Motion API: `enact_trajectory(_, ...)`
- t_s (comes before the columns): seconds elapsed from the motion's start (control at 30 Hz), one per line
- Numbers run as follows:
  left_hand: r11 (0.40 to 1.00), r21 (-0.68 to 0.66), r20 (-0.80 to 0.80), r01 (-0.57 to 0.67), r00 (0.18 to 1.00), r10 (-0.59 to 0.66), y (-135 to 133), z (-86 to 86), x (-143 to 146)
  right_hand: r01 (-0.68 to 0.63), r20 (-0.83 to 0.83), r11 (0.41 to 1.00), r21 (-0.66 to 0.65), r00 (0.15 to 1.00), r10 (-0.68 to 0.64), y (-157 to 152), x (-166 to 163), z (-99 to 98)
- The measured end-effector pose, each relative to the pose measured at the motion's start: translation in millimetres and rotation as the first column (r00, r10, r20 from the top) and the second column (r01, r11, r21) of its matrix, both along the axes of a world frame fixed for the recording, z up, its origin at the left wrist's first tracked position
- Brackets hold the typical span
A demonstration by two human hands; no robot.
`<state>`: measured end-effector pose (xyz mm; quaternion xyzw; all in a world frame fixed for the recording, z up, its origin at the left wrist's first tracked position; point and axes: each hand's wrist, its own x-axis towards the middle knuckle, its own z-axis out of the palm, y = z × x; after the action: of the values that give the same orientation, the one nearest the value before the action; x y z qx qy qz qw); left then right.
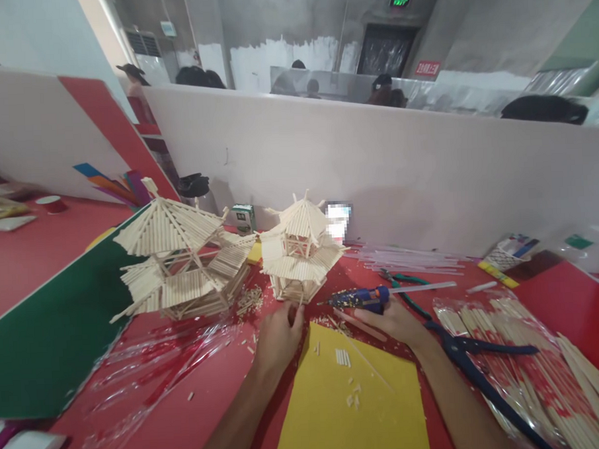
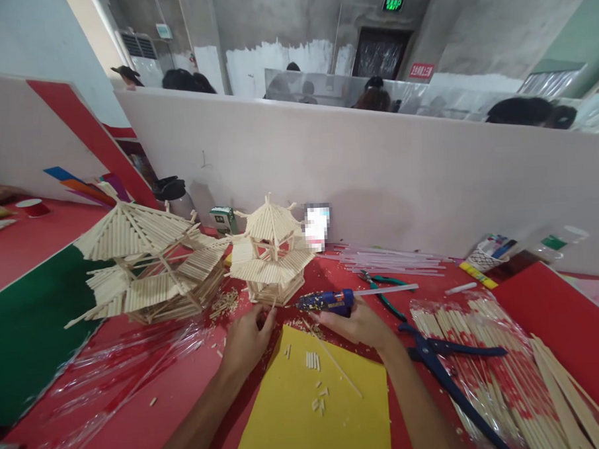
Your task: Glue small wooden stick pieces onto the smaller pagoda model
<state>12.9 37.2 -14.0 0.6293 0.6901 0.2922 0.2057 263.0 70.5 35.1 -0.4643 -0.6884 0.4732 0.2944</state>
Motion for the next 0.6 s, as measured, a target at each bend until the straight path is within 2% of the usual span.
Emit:
enact_trajectory(0.23, 1.000, -0.001, 0.005, -0.014, 1.000, 0.014, 0, -0.7, -1, 0.096, 0.082, 0.992, 0.080, 0.991, -0.103, 5, -16, -1.2)
enact_trajectory(0.37, 1.000, 0.009, 0.001, -0.012, 1.000, 0.012, 0, -2.8, -1, 0.156, 0.052, 0.984, 0.087, 0.986, -0.161, 6, -13, -2.9)
enact_trajectory(0.6, 1.000, -0.003, 0.000, -0.009, 1.000, 0.009, 2, -5.2, -2, 0.079, 0.062, 0.990, 0.112, 0.994, -0.087, 10, -7, -2.8)
